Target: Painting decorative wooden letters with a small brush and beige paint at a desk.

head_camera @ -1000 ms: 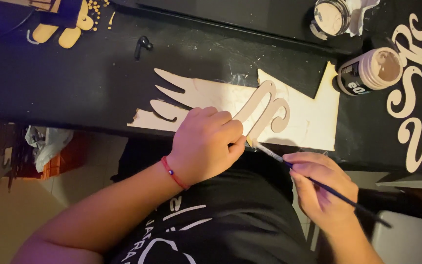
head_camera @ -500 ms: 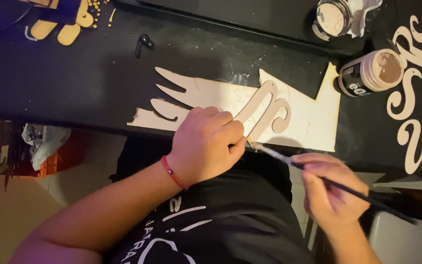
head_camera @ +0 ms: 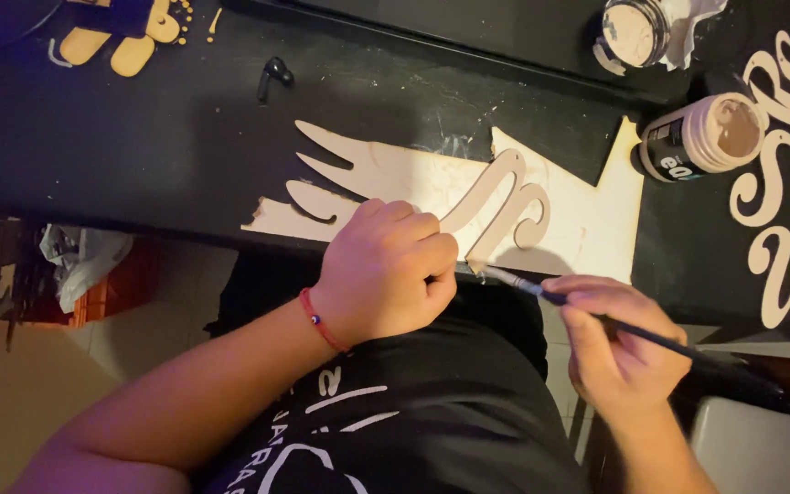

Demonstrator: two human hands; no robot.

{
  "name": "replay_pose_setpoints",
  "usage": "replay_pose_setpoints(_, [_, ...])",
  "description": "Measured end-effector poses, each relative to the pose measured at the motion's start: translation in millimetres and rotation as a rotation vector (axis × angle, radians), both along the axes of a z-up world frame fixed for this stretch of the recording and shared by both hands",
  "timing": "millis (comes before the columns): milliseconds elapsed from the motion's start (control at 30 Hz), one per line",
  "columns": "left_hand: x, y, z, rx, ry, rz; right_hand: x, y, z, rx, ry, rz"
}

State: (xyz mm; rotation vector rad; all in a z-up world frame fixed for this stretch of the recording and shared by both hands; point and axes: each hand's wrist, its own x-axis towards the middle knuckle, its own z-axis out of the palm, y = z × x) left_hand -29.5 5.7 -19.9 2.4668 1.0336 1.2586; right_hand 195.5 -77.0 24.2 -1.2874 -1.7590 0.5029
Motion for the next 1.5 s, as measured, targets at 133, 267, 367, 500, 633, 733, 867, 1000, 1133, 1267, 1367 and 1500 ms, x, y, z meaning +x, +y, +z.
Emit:
replay_pose_setpoints(133, [-5.1, 0.1, -0.7, -0.028, -0.065, -0.084, 1.7, 4.5, -5.2, 0.067, -0.069, 0.057])
replay_pose_setpoints(267, [-8.5, -0.8, 0.1, -0.019, -0.082, -0.087, -6.5, 4.4, 7.7, 0.023, -0.16, 0.115])
replay_pose_setpoints(367, [-8.8, -1.2, 0.4, -0.007, -0.121, -0.097, 0.6, 3.8, 3.3, 0.008, -0.123, 0.128])
replay_pose_setpoints(500, [-10.3, -1.0, -0.1, -0.008, -0.145, -0.115, 4.9, 2.0, -3.8, -0.02, 0.016, 0.035])
replay_pose_setpoints(633, [-11.6, -1.4, -0.1, 0.004, -0.183, -0.129, 3.3, 5.7, -8.5, 0.068, -0.025, 0.057])
replay_pose_setpoints(733, [-12.0, -1.4, -0.3, 0.01, -0.175, -0.124, -3.7, 1.9, -1.0, -0.011, -0.073, 0.062])
replay_pose_setpoints(867, [-12.2, -1.7, -1.7, 0.01, -0.17, -0.122, 0.3, -2.6, -14.9, -0.025, 0.024, 0.005])
replay_pose_setpoints(1000, [-13.2, -1.3, -1.7, 0.018, -0.196, -0.128, 2.0, -3.0, -37.4, -0.099, 0.49, -0.253])
replay_pose_setpoints(1133, [-13.3, -2.2, -2.1, 0.015, -0.2, -0.129, 2.7, -10.8, -58.4, -0.246, 0.751, -0.398])
replay_pose_setpoints(1267, [-13.8, -0.9, -5.4, 0.019, -0.18, -0.147, -11.6, -15.6, -52.7, -0.256, 0.723, -0.489])
replay_pose_setpoints(1367, [-12.1, -0.7, -5.7, 0.027, -0.152, -0.151, -13.7, -18.4, -44.1, -0.221, 0.685, -0.438])
replay_pose_setpoints(1500, [-12.2, -1.1, -6.0, 0.037, -0.161, -0.128, -5.6, -20.5, -41.3, -0.151, 0.612, -0.262])
